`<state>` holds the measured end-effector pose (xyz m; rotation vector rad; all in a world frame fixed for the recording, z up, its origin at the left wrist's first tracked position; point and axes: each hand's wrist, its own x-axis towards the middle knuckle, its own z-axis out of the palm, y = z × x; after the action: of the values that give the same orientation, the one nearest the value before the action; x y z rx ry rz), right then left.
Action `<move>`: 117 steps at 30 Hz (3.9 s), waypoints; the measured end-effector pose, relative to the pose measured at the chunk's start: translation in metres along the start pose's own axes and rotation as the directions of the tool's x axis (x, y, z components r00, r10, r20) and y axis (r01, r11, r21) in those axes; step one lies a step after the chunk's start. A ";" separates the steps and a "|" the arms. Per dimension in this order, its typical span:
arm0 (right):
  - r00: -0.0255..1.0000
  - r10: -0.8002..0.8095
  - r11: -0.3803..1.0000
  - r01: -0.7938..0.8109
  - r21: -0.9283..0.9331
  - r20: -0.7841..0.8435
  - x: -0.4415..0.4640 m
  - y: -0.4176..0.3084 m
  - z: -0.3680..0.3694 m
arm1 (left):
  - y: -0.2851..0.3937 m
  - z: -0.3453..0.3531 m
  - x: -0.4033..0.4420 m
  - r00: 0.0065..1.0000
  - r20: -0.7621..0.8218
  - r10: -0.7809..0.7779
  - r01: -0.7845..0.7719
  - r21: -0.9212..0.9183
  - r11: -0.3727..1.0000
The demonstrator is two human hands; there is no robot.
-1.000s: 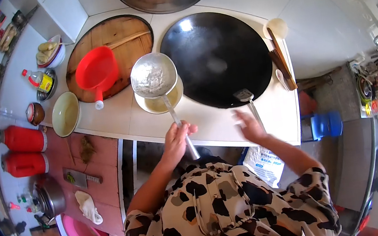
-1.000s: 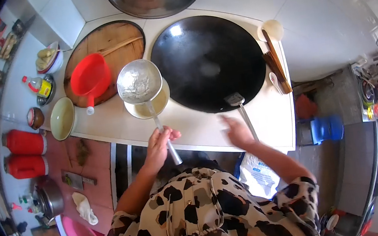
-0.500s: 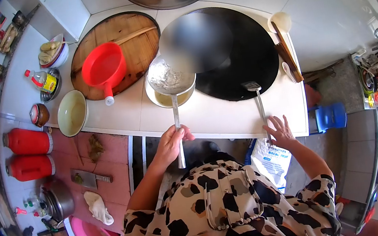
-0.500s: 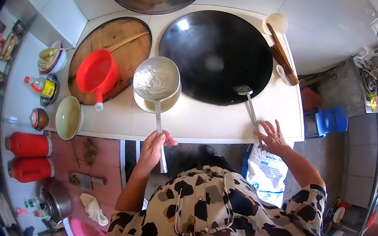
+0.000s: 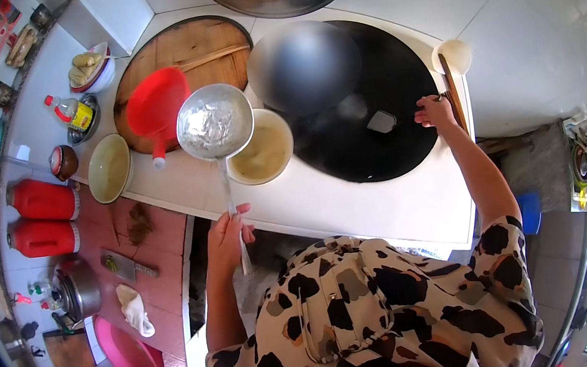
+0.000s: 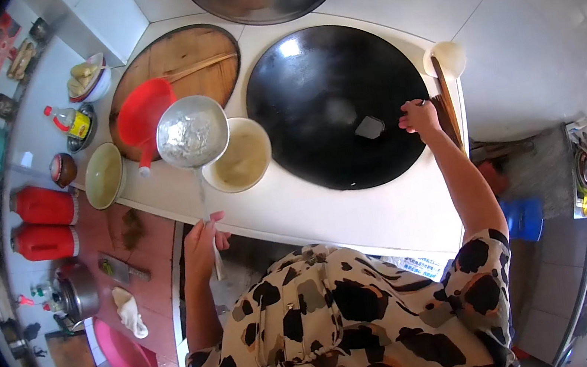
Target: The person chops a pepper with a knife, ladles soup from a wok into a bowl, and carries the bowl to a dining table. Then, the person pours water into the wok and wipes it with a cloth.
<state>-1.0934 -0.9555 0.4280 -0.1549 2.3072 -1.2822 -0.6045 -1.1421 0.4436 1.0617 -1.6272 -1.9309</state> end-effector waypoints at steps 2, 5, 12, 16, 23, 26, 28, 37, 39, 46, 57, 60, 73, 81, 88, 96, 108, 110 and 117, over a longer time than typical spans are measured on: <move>0.997 0.072 0.997 -0.072 -0.023 0.012 0.019 -0.005 -0.010 | -0.005 0.011 -0.005 0.999 -0.035 -0.030 0.029 -0.032 0.999; 0.993 0.099 0.995 -0.100 0.020 0.072 0.048 0.013 -0.020 | -0.007 0.028 -0.011 0.995 -0.086 -0.050 0.050 -0.003 0.999; 0.977 0.136 0.879 -0.196 0.435 0.165 0.067 0.075 0.030 | 0.011 0.059 -0.020 0.987 -0.123 -0.105 0.108 0.018 0.994; 0.969 0.023 0.772 -0.174 0.611 0.247 0.068 0.106 0.056 | 0.016 0.068 -0.025 0.983 -0.095 -0.156 0.160 0.041 0.986; 0.950 -0.117 0.761 -0.101 0.641 0.290 0.072 0.068 0.041 | 0.016 0.117 0.012 0.962 0.147 -0.230 0.227 0.038 0.973; 0.944 -0.153 0.786 -0.063 0.615 0.292 0.068 0.031 0.018 | -0.003 0.147 0.047 0.935 0.226 -0.275 0.266 0.070 0.961; 0.933 -0.189 0.819 -0.022 0.574 0.305 0.067 0.011 0.004 | -0.018 0.160 0.075 0.925 0.248 -0.288 0.250 0.174 0.953; 0.918 -0.194 0.960 0.104 0.262 0.346 0.030 -0.057 -0.013 | -0.058 0.193 0.163 0.923 0.253 -0.291 0.283 0.067 0.957; 0.893 -0.277 0.958 0.231 0.168 0.354 0.021 -0.059 -0.005 | -0.056 0.195 0.163 0.924 0.239 -0.299 0.295 0.055 0.954; 0.768 -0.550 0.809 0.588 -0.020 0.327 -0.013 -0.053 0.001 | -0.063 0.186 0.155 0.927 0.207 -0.313 0.312 0.039 0.949; 0.973 -0.023 0.997 0.006 0.074 0.229 0.094 0.014 -0.003 | -0.067 0.158 0.123 0.910 0.166 -0.380 0.396 -0.072 0.915; 0.974 0.061 0.938 -0.130 0.322 0.216 0.096 0.053 0.026 | -0.068 0.156 0.116 0.900 0.175 -0.399 0.420 -0.098 0.902; 0.890 -0.236 0.804 -0.046 0.593 0.390 0.074 0.016 0.037 | -0.068 0.153 0.108 0.917 0.175 -0.358 0.368 -0.028 0.929; 0.833 -0.340 0.935 0.250 0.252 0.436 0.014 -0.074 0.011 | -0.054 0.170 0.125 0.925 0.148 -0.349 0.365 -0.104 0.925; 0.496 -0.759 0.590 0.798 0.122 0.422 -0.055 -0.073 -0.010 | -0.009 0.166 0.100 0.914 0.230 -0.335 0.367 -0.111 0.924; 0.840 -0.505 0.851 0.446 0.278 0.197 -0.023 -0.055 -0.029 | 0.045 0.127 0.032 0.896 0.277 -0.348 0.387 -0.101 0.916; 0.975 -0.119 0.950 0.057 0.306 0.189 0.054 0.048 0.027 | 0.071 0.049 -0.034 0.937 -0.036 -0.346 0.348 0.046 0.936; 0.968 -0.135 0.937 0.055 0.345 0.210 0.053 0.062 0.037 | 0.056 0.038 -0.033 0.968 -0.156 -0.196 0.240 0.344 0.908; 0.818 -0.477 0.877 0.468 0.108 0.322 0.023 0.116 0.066 | 0.022 0.031 -0.030 0.953 -0.206 0.223 0.145 0.955 0.259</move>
<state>-1.0662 -0.9497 0.2955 -0.9232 2.0121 -1.3765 -0.6129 -1.1055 0.4750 1.5640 -2.6280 -0.3743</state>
